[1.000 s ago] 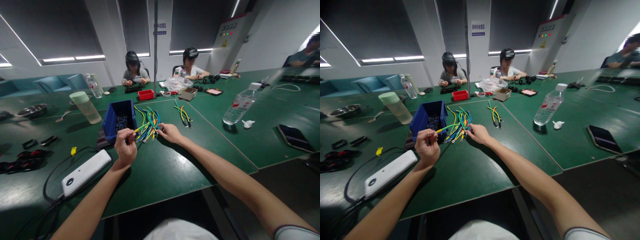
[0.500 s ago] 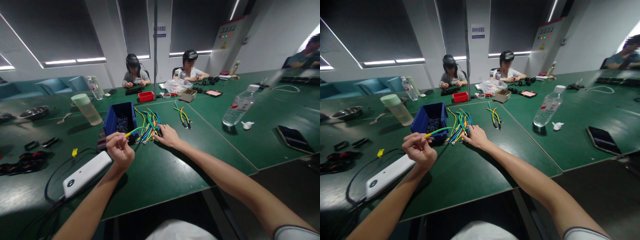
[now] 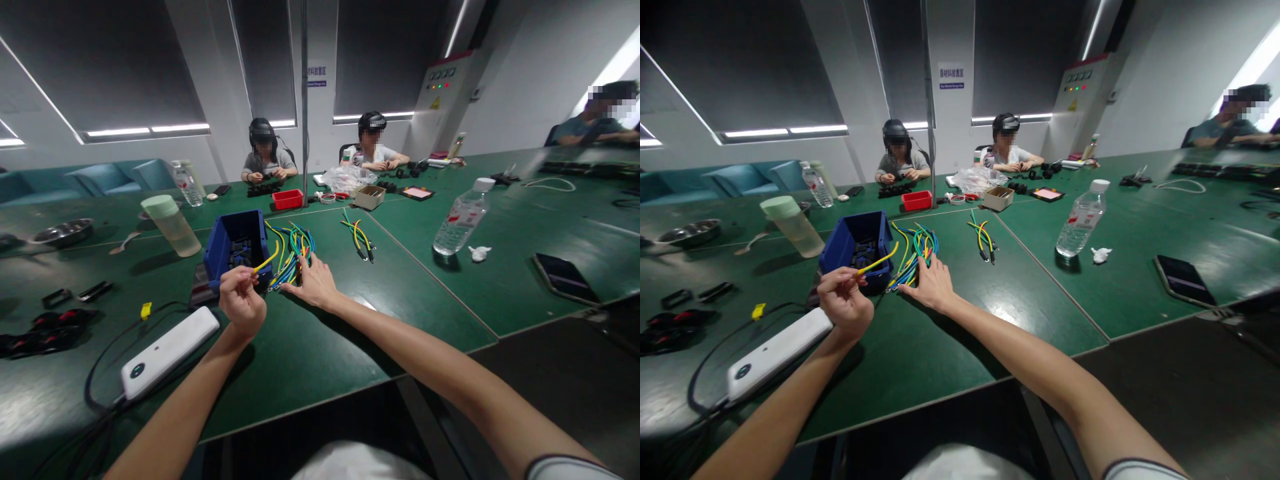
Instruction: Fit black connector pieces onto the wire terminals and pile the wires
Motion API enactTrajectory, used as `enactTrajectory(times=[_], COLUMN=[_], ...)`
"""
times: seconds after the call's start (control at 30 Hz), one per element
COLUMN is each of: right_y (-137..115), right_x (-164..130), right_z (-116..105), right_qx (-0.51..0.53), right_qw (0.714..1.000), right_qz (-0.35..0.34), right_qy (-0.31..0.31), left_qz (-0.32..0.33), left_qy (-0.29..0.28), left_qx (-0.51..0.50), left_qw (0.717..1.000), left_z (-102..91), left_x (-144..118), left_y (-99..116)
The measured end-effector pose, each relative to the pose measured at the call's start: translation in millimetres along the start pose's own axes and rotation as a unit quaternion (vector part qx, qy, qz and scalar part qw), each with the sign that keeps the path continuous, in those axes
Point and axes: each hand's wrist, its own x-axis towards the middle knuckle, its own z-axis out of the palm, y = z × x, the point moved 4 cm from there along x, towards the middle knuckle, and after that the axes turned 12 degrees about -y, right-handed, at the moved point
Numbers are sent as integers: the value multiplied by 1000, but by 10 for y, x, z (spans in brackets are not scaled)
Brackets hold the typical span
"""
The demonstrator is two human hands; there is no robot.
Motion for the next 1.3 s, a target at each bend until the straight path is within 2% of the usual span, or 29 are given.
enactTrajectory(times=[0.2,0.43,0.5,0.63,0.73,0.83,0.9,1.0,1.07,1.13,1.3], right_y=[-60,19,55,135,152,143,133,150,185,243,407], right_x=[153,365,384,334,255,215,207,181,144,100,47], right_z=[58,48,29,-85,-179,-224,-231,-262,-308,-356,-353], right_qx=[19,13,31,116,220,364,482,635,679,693,684], right_qw=[1000,998,998,987,962,922,871,771,733,720,727], right_qz=[-12,-56,-58,-31,-56,-76,-69,-41,-35,-37,-43], right_qy=[-7,-34,-12,103,150,109,57,9,-10,-26,-43], left_qz=[3,-10,-12,-17,-20,-22,-21,-21,-24,-30,-46], left_qy=[-3,-18,-23,-33,-34,-48,-69,-111,-146,-184,-263], left_qx=[8,-6,-11,5,7,-6,-14,-23,-31,-40,-50], left_qw=[1000,1000,1000,999,999,999,997,993,989,982,963], left_z=[2,60,83,103,99,109,129,168,202,240,345], left_x=[-22,-76,-98,-117,-118,-133,-153,-187,-206,-222,-255], left_y=[-25,-75,-88,-94,-80,-58,-43,-33,-37,-48,-92])
